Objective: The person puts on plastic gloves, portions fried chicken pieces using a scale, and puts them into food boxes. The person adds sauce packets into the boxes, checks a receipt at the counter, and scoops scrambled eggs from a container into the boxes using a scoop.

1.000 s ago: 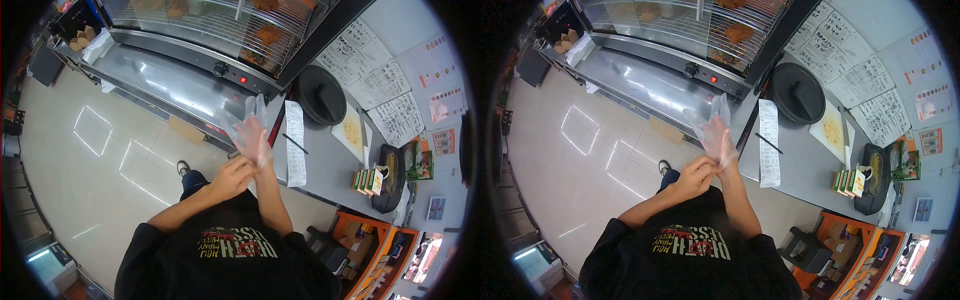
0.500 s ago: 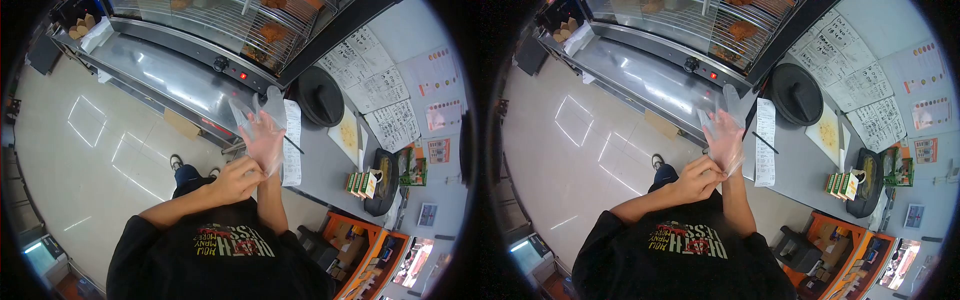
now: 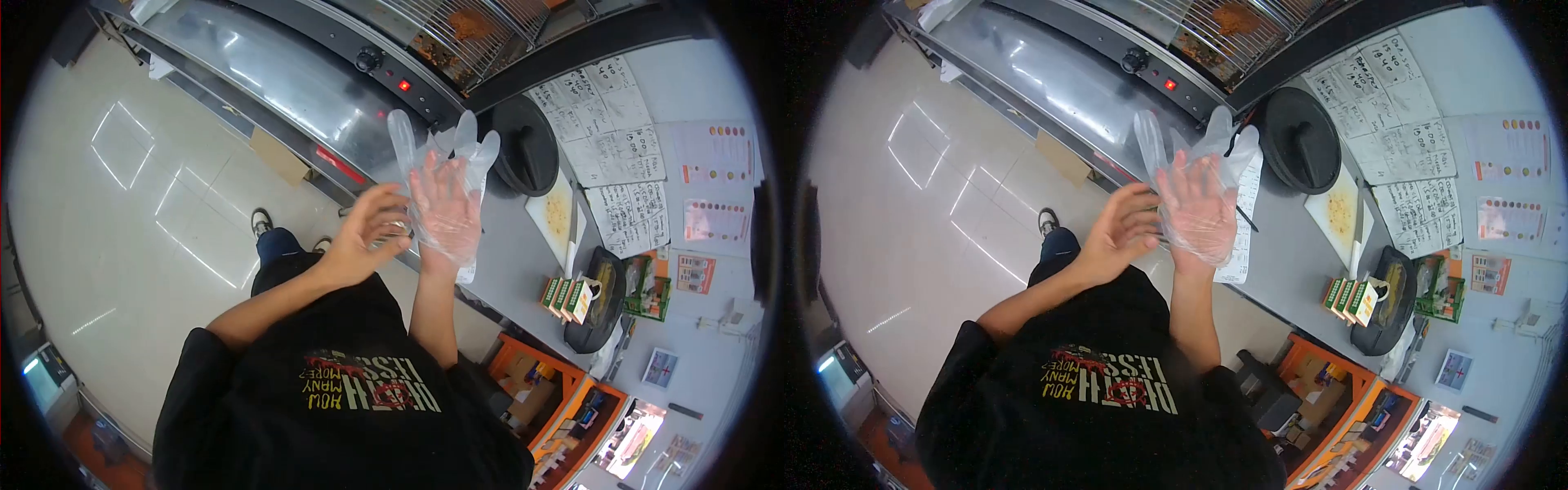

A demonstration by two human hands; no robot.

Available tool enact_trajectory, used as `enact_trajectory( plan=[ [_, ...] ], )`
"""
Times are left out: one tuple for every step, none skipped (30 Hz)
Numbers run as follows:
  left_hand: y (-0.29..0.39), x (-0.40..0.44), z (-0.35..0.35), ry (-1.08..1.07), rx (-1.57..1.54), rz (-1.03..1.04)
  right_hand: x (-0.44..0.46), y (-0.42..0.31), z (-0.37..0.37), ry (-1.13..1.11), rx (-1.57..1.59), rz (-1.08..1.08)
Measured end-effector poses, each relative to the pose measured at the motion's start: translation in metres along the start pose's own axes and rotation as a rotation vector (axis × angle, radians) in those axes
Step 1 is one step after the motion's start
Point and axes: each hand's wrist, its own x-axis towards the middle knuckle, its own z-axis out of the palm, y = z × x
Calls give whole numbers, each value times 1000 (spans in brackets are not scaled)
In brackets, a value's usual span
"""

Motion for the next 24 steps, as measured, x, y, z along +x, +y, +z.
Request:
enact_trajectory(
  plan=[
    [-8, 2, -2, -55, 24, 16, -2, 2, -1, 4, -7, 4],
    [-14, 2, -6, -45, 4, -21, -4, 3, 0, 5, -6, 6],
    [-19, 4, -11, -37, -16, -58, -6, 4, 0, 5, -9, 8],
    [-22, 7, -14, -31, -37, -95, -7, 4, -1, 7, -13, 7],
    [-26, 8, -21, -23, -43, -124, -9, 4, -1, 10, -17, 7],
    [-29, 7, -30, -17, -49, -158, -10, 3, -2, 13, -20, 5],
    [-29, 6, -33, -14, -56, -193, -11, 2, -2, 16, -20, 3],
    [-29, 5, -34, 10, -76, -217, -10, 2, -3, 18, -23, 0],
    [-28, 4, -35, 34, -96, -242, -11, 1, -3, 22, -23, -3],
    [-26, 3, -33, 59, -117, -268, -13, 2, -3, 30, -29, -1],
    [-16, 5, -24, 74, -159, -290, -16, 3, -4, 32, -33, -5],
    [-6, 8, -11, 91, -200, -312, -17, 5, -5, 40, -42, -4],
    [0, 10, -5, 110, -241, -332, -19, 7, -6, 46, -45, -5],
    [-7, 9, -8, 58, -205, -339, -20, 9, -6, 47, -45, -3],
    [-19, 9, -16, 7, -167, -343, -21, 11, -5, 50, -52, -1],
    [-22, 10, -21, -44, -128, -349, -22, 12, -5, 50, -52, -2],
    [-24, 8, -27, -34, -176, -418, -23, 11, -5, 52, -55, -6],
    [-26, 6, -32, -24, -227, -489, -24, 12, -5, 55, -65, -5],
    [-27, 5, -36, -16, -277, -560, -25, 13, -5, 61, -71, -6],
    [-29, 3, -39, -24, -289, -554, -25, 15, -5, 65, -82, -7],
    [-32, 1, -41, -30, -300, -548, -25, 17, -5, 72, -94, -11],
    [-33, 0, -43, -37, -311, -542, -27, 20, -4, 79, -104, -15],
    [-20, 3, -32, 72, -294, -485, -27, 22, -3, 83, -113, -16],
    [-8, 5, -19, 179, -277, -427, -28, 25, -2, 90, -133, -22]
  ],
)
